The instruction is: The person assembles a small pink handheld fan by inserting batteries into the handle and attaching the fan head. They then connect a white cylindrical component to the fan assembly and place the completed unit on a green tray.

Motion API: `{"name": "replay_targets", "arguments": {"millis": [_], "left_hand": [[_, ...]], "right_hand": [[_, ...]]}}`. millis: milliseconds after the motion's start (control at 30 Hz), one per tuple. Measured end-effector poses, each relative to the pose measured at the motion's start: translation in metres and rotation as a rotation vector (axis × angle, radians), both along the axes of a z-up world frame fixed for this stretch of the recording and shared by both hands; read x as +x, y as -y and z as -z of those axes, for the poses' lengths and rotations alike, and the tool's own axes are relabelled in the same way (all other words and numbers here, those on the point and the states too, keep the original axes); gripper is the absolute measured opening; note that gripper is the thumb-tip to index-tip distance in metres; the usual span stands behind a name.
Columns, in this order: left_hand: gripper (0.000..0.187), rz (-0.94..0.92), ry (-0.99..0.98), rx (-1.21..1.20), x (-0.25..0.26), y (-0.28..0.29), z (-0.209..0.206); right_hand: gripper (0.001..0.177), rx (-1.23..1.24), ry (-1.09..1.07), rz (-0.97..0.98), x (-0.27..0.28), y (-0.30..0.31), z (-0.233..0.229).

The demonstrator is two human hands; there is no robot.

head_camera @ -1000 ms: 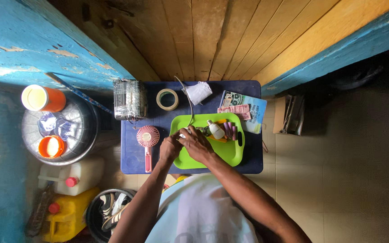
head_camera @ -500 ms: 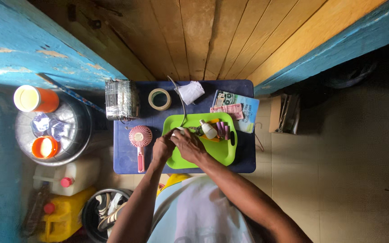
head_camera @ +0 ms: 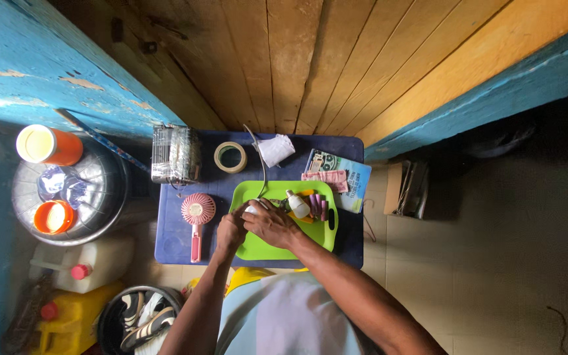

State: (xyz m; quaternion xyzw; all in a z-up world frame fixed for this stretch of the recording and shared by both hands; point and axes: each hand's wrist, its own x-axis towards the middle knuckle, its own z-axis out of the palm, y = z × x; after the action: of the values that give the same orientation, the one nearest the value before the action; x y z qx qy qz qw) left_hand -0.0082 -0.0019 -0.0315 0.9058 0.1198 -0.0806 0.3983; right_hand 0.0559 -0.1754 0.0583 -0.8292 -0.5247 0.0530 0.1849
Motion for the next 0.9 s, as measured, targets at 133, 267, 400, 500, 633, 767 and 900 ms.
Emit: {"name": "replay_targets", "arguments": {"millis": [133,267,400,500,633,767,900], "left_hand": [[0.047,-0.007,-0.018,0.037,0.004,0.002,0.0],[0.054,-0.059,-0.133,0.001,0.006,0.006,-0.008],[0.054,-0.014,-0.114,-0.008,0.007,0.003,-0.009],[0.055,0.007,-0.134,-0.056,0.011,-0.002,-0.01],[0.057,0.074,-0.173,-0.03,0.018,-0.004,-0.016],[0.057,0.156,-0.188,0.063,0.02,-0.009,-0.022],[0.058,0.226,-0.192,0.093,0.023,-0.012,-0.019]], "right_hand": [[0.023,-0.022,-0.138,0.105,0.001,-0.006,-0.013],[0.041,0.186,-0.29,0.328,-0.014,0.018,-0.009],[0.036,0.164,-0.5,0.409,-0.047,0.076,0.003],[0.036,-0.04,-0.58,0.474,-0.068,0.105,0.026],[0.032,0.046,-0.477,0.544,-0.084,0.12,0.066],[0.03,0.003,-0.395,0.609,-0.088,0.119,0.093],[0.032,-0.067,-0.32,0.659,-0.081,0.11,0.083]]}}
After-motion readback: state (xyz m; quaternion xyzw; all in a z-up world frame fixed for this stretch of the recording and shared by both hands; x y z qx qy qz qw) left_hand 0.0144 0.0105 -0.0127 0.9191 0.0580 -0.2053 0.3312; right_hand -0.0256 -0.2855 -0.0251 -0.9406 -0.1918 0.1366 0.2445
